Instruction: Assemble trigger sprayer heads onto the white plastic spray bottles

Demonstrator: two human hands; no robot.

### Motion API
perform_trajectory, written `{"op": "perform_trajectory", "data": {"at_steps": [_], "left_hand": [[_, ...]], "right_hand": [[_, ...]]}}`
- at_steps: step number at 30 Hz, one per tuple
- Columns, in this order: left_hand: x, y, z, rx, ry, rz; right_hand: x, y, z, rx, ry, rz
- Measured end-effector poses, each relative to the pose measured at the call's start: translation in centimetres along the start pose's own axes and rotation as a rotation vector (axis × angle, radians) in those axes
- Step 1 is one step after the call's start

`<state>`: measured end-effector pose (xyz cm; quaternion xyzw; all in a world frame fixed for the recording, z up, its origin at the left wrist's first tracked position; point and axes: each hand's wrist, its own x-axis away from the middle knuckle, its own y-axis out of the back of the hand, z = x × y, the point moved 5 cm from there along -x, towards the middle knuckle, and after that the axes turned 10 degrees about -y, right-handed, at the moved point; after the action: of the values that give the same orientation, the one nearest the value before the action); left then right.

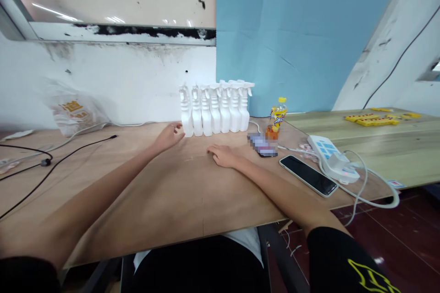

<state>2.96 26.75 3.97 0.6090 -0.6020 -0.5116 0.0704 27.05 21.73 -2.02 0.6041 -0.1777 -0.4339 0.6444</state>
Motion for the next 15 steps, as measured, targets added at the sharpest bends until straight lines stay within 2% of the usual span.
{"op": "perform_trajectory", "data": {"at_steps": [3, 7, 10, 13, 15], "left_hand": [[-3.1, -2.0, 1.9, 0.049, 0.132, -0.148], [-3.9, -4.2, 3.3, 0.143, 0.246, -0.236], [-2.2, -3.9, 4.2, 0.168, 0.300, -0.303], [1.0, -1.9, 4.9, 0.188, 0.312, -0.376], [3.5, -0.3, 5.2, 0.229, 0.296, -0.392]], "right_hand": [[-0.7, -0.3, -0.3, -0.010, -0.094, -0.046], [-0.1, -0.5, -0.6, -0.045, -0.072, -0.062], [0.1, -0.4, -0.9, -0.084, -0.061, -0.068], [0.1, -0.2, -0.9, -0.179, -0.051, -0.089], [0.1, 0.1, -0.8, -0.344, -0.044, -0.103]]}}
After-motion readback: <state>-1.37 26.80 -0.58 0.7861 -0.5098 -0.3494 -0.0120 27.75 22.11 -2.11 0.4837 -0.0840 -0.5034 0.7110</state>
